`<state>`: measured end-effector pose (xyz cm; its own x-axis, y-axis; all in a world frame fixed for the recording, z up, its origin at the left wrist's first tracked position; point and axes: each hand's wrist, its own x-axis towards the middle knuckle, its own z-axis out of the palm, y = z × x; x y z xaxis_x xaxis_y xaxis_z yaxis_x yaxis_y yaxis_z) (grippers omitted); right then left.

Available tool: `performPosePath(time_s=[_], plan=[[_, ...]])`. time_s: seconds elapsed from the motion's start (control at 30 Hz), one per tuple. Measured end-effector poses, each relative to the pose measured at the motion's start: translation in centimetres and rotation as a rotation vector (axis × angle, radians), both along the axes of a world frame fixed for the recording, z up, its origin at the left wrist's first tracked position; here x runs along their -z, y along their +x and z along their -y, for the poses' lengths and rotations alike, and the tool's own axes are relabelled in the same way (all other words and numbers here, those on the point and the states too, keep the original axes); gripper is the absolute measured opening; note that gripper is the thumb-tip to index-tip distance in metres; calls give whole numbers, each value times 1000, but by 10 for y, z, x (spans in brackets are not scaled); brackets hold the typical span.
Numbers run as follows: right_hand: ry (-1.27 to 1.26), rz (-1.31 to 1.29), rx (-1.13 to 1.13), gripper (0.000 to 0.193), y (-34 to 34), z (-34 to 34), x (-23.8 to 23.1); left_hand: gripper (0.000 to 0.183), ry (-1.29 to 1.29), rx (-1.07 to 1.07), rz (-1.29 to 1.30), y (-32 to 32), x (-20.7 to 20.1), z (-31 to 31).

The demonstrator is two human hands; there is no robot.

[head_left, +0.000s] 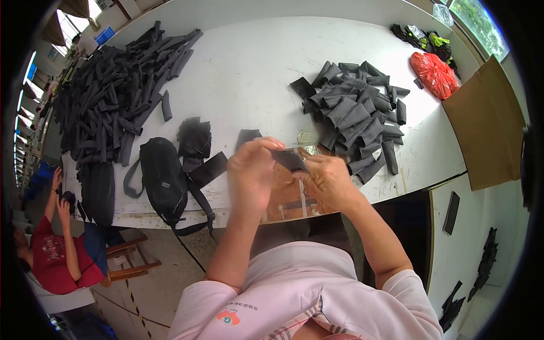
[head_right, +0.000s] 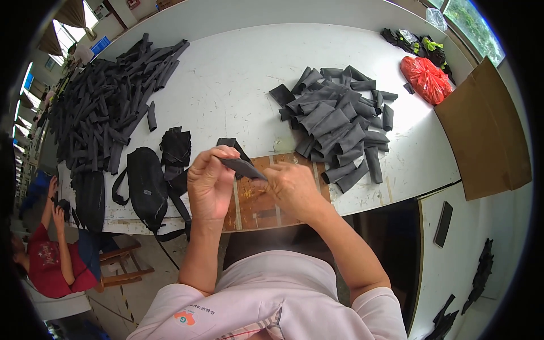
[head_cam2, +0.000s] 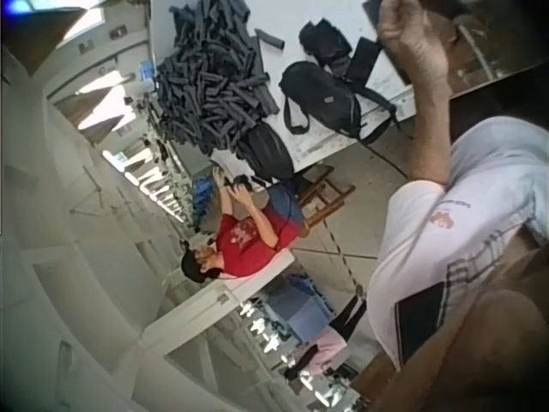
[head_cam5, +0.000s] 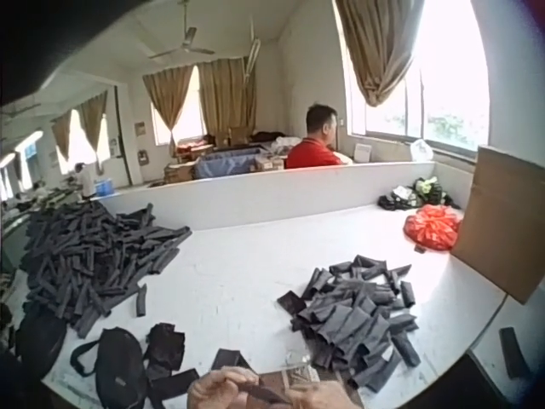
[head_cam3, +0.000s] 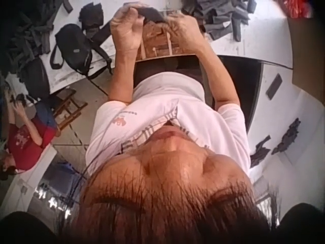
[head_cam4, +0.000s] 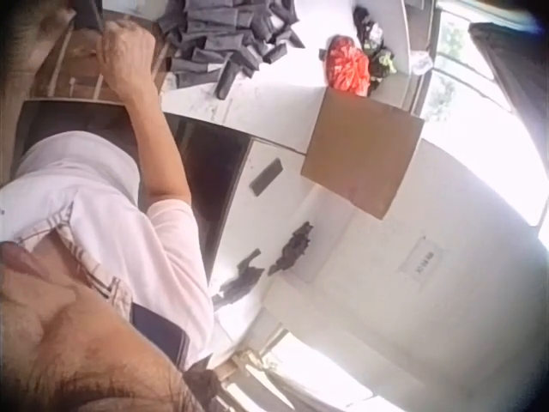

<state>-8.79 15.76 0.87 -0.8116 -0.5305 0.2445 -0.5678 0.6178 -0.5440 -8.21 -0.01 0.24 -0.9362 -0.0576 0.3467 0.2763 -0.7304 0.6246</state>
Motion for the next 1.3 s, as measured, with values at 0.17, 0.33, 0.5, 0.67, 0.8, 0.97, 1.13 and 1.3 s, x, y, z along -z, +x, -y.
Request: performPosePath(time_s=[0.17,0.33,0.5,0.67,0.8,0.97,1.13,1.3], plan=[[-35,121,12,26,2,-6,11,15,-230,1,204,-13,16,-4],[-910,518,14,36,-15,-25,-56,20,-779,-319,351,-99,60,-12],[-1025,632,391,47,-30,-70,2,45,-1511,-637,435,-203,85,-52],[-751,787,581,42,85,-97,70,29,-1792,-379,420,-241,108,-66],[-660,908,475,42,116,-94,77,9,-1646,-721,274,-240,131,-36],[-558,685,321,25,103,-64,65,13,-1053,-852,165,-151,55,30],[-494,101,125,14,85,-26,17,20,-765,-290,350,-17,-16,50],[-836,264,223,30,72,7,-12,17,-426,54,482,70,-12,17]])
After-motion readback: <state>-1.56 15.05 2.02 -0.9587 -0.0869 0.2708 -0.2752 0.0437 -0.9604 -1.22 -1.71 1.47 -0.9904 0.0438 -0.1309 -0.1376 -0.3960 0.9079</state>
